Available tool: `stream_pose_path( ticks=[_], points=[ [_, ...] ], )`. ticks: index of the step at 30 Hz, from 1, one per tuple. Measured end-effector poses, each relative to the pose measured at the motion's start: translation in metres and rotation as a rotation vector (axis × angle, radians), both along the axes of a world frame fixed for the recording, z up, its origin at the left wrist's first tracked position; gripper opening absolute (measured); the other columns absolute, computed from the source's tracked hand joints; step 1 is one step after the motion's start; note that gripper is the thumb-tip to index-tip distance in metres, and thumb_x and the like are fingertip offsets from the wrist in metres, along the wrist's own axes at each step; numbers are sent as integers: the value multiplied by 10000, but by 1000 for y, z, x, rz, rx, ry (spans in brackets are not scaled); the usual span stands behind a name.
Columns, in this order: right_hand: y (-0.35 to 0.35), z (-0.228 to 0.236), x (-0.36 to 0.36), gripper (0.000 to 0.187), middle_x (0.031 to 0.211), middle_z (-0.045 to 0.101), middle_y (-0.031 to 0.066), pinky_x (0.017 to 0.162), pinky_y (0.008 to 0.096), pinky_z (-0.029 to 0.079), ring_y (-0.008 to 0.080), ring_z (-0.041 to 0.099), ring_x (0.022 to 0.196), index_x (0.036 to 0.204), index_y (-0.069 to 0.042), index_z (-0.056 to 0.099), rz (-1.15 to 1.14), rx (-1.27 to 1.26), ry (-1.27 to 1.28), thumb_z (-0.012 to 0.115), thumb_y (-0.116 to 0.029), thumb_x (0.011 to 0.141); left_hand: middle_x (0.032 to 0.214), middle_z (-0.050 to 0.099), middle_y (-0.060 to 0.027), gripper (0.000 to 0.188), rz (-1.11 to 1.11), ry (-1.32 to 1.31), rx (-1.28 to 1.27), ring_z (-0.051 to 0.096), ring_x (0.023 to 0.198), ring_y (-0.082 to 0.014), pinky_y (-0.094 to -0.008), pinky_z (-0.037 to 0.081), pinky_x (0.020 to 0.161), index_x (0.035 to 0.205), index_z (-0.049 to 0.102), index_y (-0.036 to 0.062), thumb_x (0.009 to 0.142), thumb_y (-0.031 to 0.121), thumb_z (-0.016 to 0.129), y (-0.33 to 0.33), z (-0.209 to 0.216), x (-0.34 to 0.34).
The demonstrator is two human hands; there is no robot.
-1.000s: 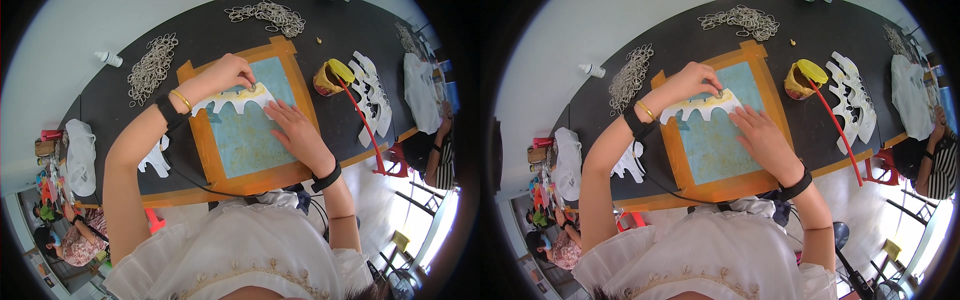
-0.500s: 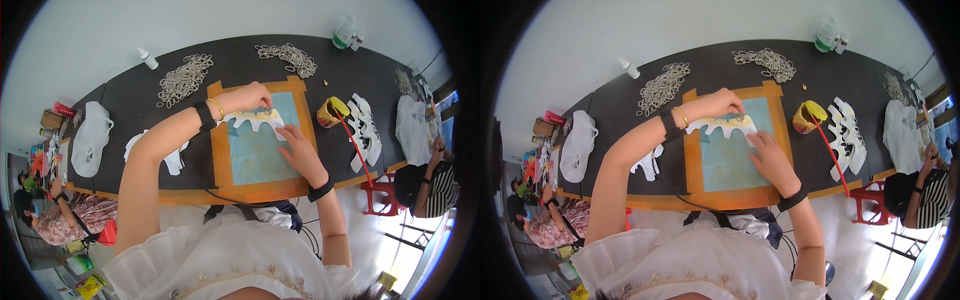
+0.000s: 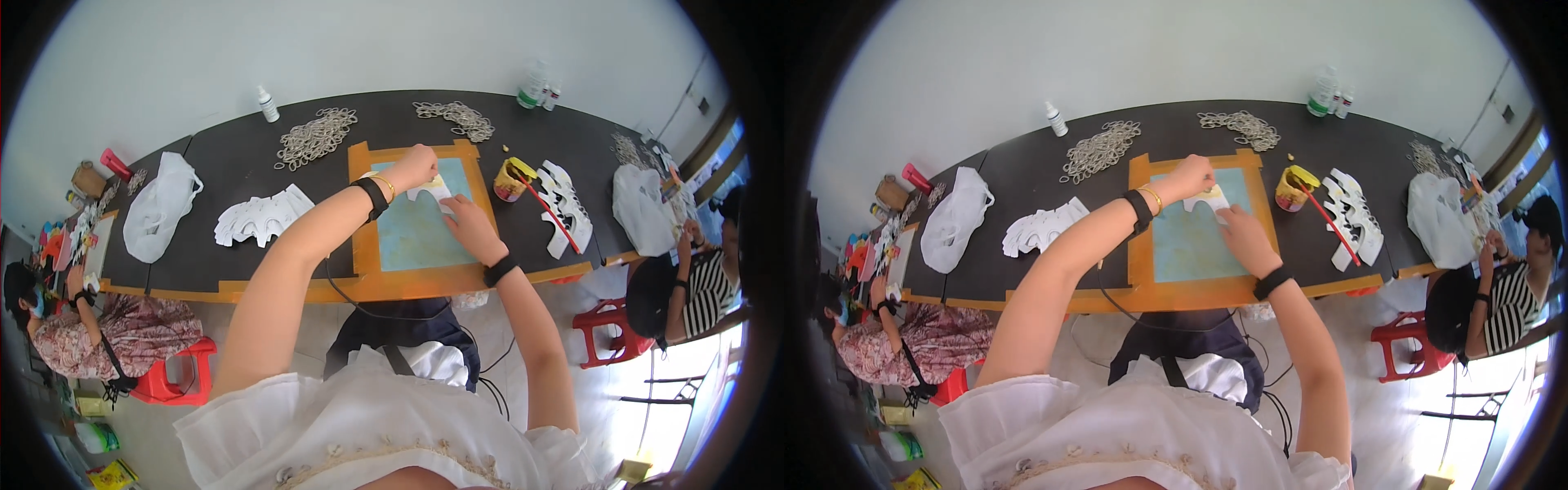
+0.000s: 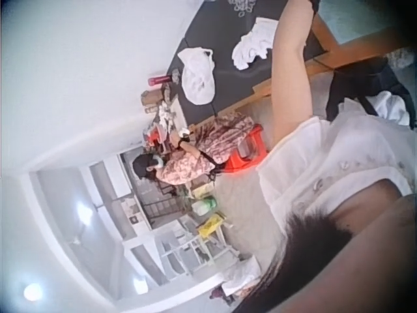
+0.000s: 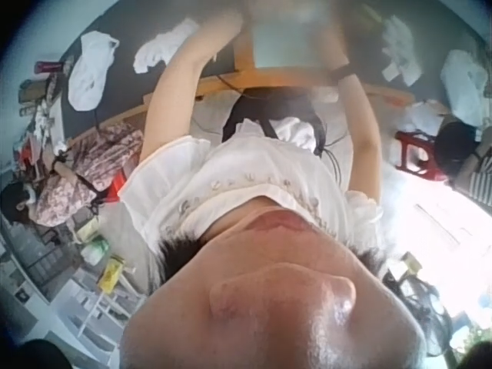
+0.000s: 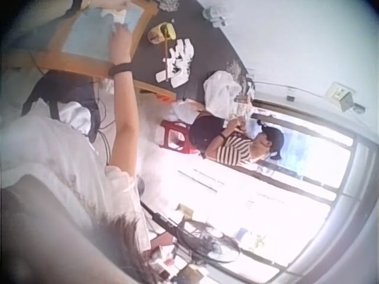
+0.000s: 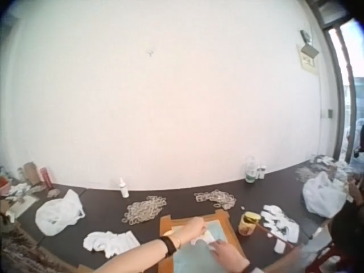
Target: Applying yellow adhesive using a brush to white shoe component parts on a workstation.
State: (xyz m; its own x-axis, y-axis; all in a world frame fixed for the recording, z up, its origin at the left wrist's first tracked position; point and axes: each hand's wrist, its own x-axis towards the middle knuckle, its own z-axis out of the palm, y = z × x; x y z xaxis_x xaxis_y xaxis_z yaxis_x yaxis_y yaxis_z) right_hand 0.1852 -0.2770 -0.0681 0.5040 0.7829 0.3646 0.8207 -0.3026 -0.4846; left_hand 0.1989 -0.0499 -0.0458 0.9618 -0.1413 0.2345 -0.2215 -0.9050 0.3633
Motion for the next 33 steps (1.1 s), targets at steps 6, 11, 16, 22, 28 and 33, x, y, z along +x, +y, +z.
stream_pose_path(
  ticks=[6,11,16,22,28,33],
  points=[
    [4,-19,2,309,1051,668,210,869,438,509,384,636,982,1123,-34,676,-40,107,74,638,-91,822,724,660,-170,211,62,-112,-276,668,725,-370,-424,532,680,966,632,36,757,2,628,-13,-12,-12],
    [14,1,13,310,967,697,227,805,425,534,370,677,895,1103,-5,680,-58,55,223,646,-134,824,898,686,-173,283,94,-344,-364,680,837,-331,-381,541,727,1081,606,38,818,79,699,-9,0,-50],
    [2,-7,30,277,841,709,210,744,391,545,346,698,805,1066,6,694,-21,99,230,626,-143,843,1005,696,-118,184,55,-21,-409,682,927,-224,-331,523,814,1034,669,19,894,138,683,-28,38,-189],
    [18,-14,19,217,848,689,226,725,475,536,414,661,769,967,-43,723,-157,39,-145,574,-148,849,910,698,-115,102,447,-374,-395,667,843,-276,-340,507,739,937,670,12,895,105,669,10,-24,-279],
    [23,-7,26,283,844,698,203,748,465,538,388,672,799,1063,-54,701,-165,8,-139,550,-143,840,883,708,-99,118,651,-691,-393,668,786,-229,-324,503,711,935,683,28,905,142,678,30,-40,-291],
    [17,-19,17,301,850,705,188,758,452,535,369,676,819,1081,-41,691,-182,4,-108,545,-134,835,852,718,-76,152,684,-700,-493,665,754,-165,-289,500,685,942,699,30,903,177,691,33,-49,-293]
  ],
)
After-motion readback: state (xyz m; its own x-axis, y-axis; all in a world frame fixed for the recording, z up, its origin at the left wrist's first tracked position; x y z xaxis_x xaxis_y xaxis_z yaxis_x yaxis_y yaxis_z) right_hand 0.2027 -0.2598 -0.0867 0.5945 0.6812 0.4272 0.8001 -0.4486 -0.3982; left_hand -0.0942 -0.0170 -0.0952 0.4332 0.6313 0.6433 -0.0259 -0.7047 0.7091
